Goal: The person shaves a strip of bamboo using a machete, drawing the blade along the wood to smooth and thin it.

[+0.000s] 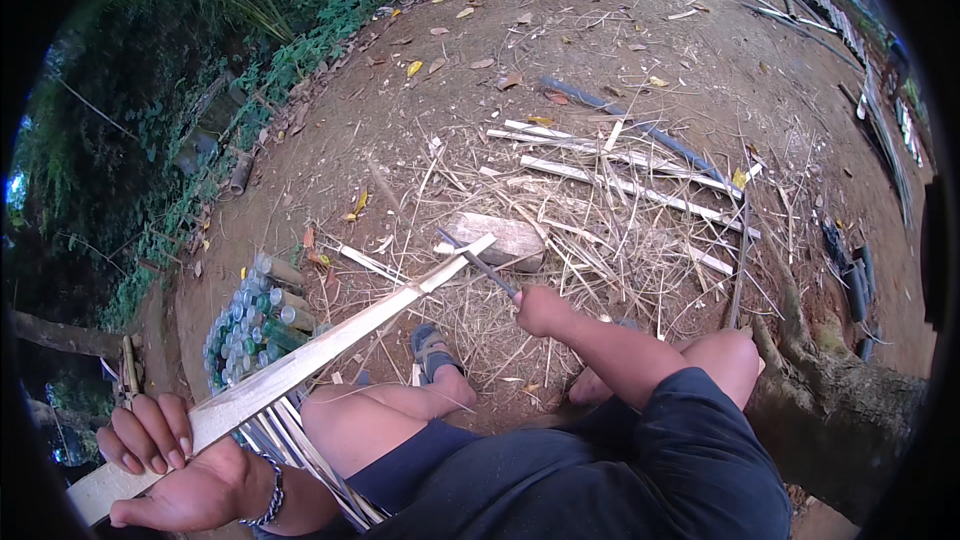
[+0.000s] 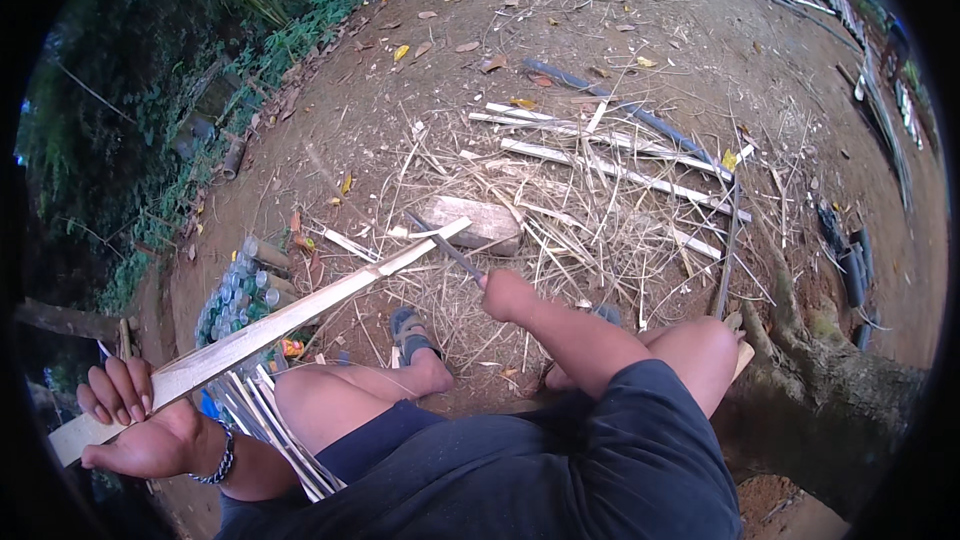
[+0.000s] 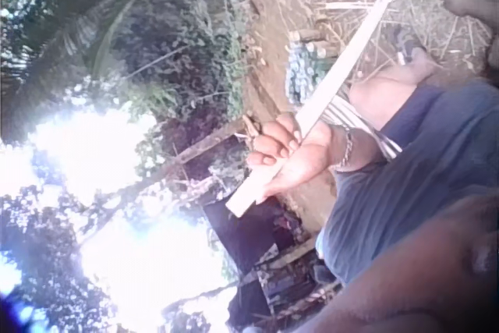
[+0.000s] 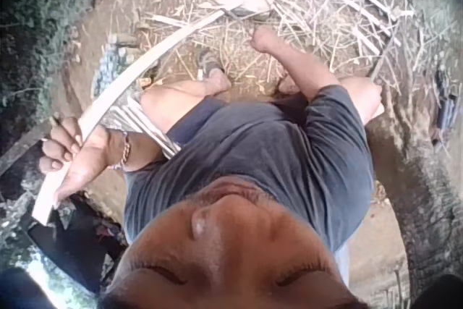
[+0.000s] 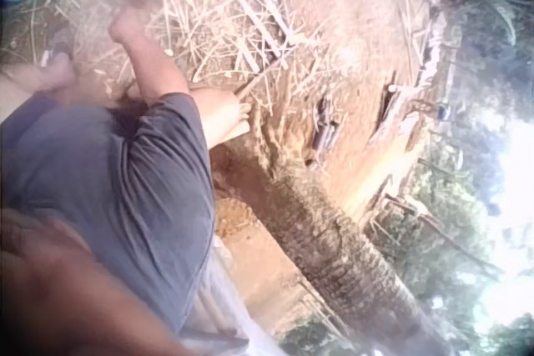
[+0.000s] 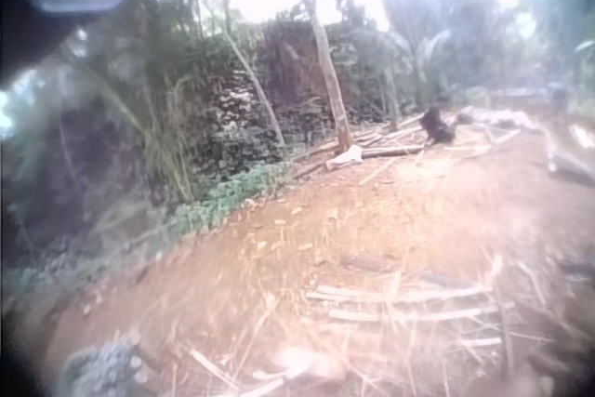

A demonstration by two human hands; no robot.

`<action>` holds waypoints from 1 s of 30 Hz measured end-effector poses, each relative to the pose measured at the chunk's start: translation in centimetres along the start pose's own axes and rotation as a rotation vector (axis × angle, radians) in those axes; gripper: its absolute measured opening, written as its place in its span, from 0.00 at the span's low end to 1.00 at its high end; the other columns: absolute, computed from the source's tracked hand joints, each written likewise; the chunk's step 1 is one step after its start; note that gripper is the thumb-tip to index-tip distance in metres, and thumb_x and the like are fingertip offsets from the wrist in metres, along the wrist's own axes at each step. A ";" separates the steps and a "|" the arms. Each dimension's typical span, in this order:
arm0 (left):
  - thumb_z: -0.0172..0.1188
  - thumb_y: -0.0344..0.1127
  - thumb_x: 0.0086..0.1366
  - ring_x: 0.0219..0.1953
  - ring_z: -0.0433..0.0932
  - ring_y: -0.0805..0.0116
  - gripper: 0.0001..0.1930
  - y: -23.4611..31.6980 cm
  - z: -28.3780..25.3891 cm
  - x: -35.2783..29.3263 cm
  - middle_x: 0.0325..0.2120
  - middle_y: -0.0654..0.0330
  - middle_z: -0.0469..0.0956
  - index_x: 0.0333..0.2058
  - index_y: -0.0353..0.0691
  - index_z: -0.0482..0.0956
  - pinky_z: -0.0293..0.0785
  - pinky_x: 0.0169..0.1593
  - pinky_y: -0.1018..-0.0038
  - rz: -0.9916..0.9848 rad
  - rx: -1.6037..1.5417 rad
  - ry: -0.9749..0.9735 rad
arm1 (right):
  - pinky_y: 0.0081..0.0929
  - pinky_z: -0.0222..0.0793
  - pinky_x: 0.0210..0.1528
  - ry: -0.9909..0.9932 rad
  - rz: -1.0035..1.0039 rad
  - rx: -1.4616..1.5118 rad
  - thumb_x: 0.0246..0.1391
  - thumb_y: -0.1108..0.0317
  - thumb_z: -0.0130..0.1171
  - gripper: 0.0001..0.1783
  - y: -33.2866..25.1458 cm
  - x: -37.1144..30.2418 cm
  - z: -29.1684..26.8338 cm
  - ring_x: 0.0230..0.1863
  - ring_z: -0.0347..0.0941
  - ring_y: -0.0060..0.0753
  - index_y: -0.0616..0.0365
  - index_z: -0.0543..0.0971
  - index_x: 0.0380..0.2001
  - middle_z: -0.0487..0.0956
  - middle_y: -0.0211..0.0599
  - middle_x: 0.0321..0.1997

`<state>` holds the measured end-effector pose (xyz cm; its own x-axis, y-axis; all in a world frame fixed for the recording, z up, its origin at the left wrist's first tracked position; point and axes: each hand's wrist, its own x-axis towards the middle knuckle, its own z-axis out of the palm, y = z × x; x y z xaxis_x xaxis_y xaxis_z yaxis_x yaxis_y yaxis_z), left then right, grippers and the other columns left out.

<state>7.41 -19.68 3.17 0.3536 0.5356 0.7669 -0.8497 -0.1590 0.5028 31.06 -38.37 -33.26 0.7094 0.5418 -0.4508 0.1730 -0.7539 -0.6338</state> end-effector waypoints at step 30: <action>0.39 0.71 0.64 0.20 0.56 0.76 0.32 -3.7 -0.6 4.9 0.20 0.66 0.56 0.27 0.42 0.60 0.56 0.23 0.81 0.002 0.046 -0.083 | 0.37 0.68 0.25 -0.281 0.363 0.879 0.54 0.66 0.57 0.07 10.6 10.7 7.0 0.21 0.70 0.35 0.59 0.75 0.28 0.73 0.39 0.23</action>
<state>12.00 -15.96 4.80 0.3852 0.4648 0.7972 -0.8322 -0.1985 0.5178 35.75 -37.97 -49.22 0.4115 0.4865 -0.7707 -0.6720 -0.4093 -0.6172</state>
